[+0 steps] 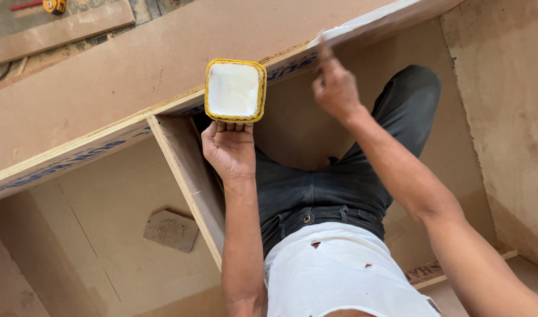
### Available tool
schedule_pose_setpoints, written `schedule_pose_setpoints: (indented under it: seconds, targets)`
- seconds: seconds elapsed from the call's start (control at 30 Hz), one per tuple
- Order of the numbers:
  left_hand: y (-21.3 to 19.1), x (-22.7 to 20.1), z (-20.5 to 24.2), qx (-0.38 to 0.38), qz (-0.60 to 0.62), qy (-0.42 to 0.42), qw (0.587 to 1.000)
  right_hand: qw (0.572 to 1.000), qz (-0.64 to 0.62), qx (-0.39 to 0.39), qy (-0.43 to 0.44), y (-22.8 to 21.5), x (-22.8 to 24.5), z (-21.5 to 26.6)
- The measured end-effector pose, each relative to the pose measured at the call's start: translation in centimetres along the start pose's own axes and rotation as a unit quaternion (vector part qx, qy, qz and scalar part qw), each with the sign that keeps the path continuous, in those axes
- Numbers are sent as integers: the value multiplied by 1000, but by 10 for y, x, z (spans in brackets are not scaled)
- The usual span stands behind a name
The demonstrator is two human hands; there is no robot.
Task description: The person applies glue from a container to the edges of wooden boards using their fingers and a small wooden scraper.
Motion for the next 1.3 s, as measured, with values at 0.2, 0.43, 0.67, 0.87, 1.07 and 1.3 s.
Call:
schedule_pose_setpoints:
  seconds: [0.2,0.43,0.67,0.87,1.07,1.3]
  targets:
    - [0,-8,2,15,8,7,1000,985,52,14,166,7,-18,-11]
    - [-6,-23,6,40,26,14,999,998,-41,-37,42,29,20,-14]
    - [-14,-39,3,9,26,33,999,998,-46,17,-37,37,64,2]
    - [-19,-51,2,32,44,43,998,995,32,-8,94,32,38,-11]
    - [-25,-56,3,31,53,44,997,998,-3,34,47,63,48,-22]
    - [-28,-54,2,41,56,40,997,988,83,86,92,61,73,-12]
Point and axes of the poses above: each hand's wrist, its own z-axis away from the middle knuckle, its own y-axis out of the palm, x = y × z, the point moved 5 cm from there along -z, towards the middle knuckle, and after that the axes turned 2 degrees about y, right-handed, at the moved point
